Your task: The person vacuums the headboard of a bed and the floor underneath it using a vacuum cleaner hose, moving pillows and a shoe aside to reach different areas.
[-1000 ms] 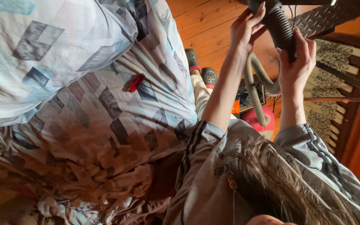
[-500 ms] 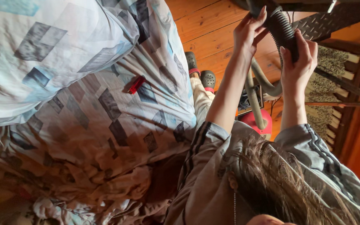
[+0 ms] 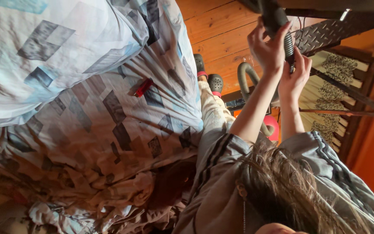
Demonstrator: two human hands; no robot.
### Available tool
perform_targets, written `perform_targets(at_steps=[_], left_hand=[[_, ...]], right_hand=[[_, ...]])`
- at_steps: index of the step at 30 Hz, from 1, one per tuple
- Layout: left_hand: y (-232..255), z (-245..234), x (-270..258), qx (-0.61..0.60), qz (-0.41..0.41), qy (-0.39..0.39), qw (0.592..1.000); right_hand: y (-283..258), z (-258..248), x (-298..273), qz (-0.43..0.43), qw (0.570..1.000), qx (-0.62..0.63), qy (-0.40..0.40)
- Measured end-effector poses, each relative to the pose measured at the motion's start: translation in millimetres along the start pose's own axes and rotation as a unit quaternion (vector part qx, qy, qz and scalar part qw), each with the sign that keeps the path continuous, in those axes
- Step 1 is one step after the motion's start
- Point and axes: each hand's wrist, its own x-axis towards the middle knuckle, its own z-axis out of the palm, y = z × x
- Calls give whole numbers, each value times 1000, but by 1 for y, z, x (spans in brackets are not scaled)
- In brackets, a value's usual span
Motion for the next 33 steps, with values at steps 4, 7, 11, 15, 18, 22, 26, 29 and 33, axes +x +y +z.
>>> perform_targets(at_steps=[4, 7, 11, 15, 18, 22, 26, 29, 33], left_hand=[[-6, 8, -10, 30, 98, -26, 994], [-16, 1, -5, -7, 103, -39, 994], [-24, -23, 8, 16, 36, -82, 996], [-22, -30, 12, 22, 88, -54, 994], [-19, -48, 12, 108, 68, -59, 990], [-34, -87, 22, 117, 68, 16, 991], [-59, -121, 34, 113, 36, 40, 992], [-78, -133, 34, 123, 48, 41, 990], [-93, -129, 30, 144, 90, 46, 984]], right_hand=[[-1, 5, -2, 2, 999, 5, 33], [-3, 16, -4, 5, 1000, 2, 25], [-11, 31, -12, -22, 1000, -18, 11], [-13, 36, -18, 19, 1000, -9, -4], [-16, 48, -27, -4, 1000, 16, -14], [-40, 61, -54, 17, 998, 30, -59], [-74, 73, -73, -34, 995, 52, -81], [-79, 81, -79, -14, 993, 68, -96], [-68, 81, -81, -7, 993, 67, -100]])
